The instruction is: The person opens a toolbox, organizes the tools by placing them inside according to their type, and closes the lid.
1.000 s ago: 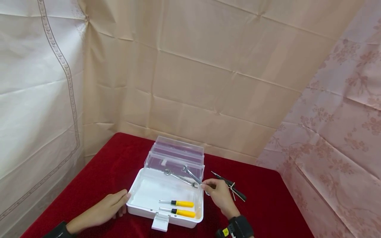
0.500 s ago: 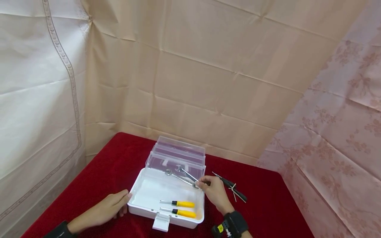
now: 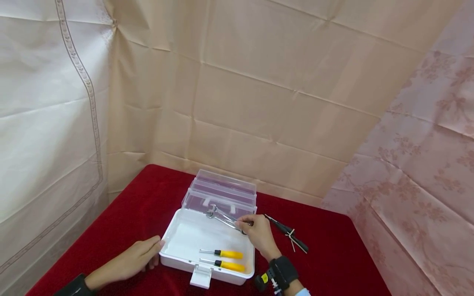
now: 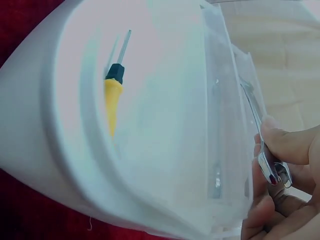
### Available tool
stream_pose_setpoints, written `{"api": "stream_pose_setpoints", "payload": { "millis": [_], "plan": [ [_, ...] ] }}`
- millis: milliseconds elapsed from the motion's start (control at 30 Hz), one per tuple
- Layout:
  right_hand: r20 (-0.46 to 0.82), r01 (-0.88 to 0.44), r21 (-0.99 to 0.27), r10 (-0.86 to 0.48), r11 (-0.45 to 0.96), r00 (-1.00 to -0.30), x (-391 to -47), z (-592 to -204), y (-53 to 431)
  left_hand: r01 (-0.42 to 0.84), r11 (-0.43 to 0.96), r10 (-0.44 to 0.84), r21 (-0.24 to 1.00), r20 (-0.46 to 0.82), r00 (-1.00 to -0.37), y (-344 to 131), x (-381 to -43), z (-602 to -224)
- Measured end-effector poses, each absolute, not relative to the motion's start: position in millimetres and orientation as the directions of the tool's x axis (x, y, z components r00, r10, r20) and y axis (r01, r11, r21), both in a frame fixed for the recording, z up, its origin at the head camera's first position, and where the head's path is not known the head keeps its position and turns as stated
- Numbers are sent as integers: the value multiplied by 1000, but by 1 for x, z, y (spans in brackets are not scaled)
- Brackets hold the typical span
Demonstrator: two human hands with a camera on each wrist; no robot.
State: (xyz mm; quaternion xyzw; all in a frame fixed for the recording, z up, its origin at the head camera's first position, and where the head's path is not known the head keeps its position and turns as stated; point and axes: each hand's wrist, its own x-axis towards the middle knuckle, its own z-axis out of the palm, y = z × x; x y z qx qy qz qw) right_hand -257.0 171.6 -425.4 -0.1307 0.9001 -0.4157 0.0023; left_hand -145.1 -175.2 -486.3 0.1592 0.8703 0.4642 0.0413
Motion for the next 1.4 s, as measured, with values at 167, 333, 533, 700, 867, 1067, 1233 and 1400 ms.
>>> {"api": "stream_pose_setpoints", "payload": {
  "millis": [167, 333, 533, 700, 867, 1067, 1233, 1400],
  "plan": [
    [138, -269, -736, -251, 621, -958, -260, -428, 168, 239, 522, 315, 819, 75, -946, -175, -145, -485],
    [174, -310, -711, -269, 631, -947, -260, -429, 163, 233, 528, 306, 817, 73, -949, -175, -145, -484],
    [209, -354, -667, -291, 656, -934, -258, -431, 155, 227, 530, 308, 817, 64, -949, -175, -145, -484],
    [232, -402, -641, -334, 654, -914, -258, -434, 149, 232, 546, 300, 805, 71, -951, -178, -145, -484],
    [206, -441, -618, -407, 651, -890, -260, -437, 145, 205, 536, 288, 819, 51, -956, -182, -141, -486],
    [248, -500, -583, -446, 640, -860, -257, -438, 148, 190, 527, 282, 828, 40, -959, -185, -137, -486],
    [283, -527, -593, -455, 609, -844, -254, -437, 167, 197, 528, 276, 826, 52, -960, -185, -135, -483],
    [205, -356, -774, -325, 524, -923, -258, -437, 207, 197, 536, 267, 821, 56, -962, -184, -134, -479]
  ]
}}
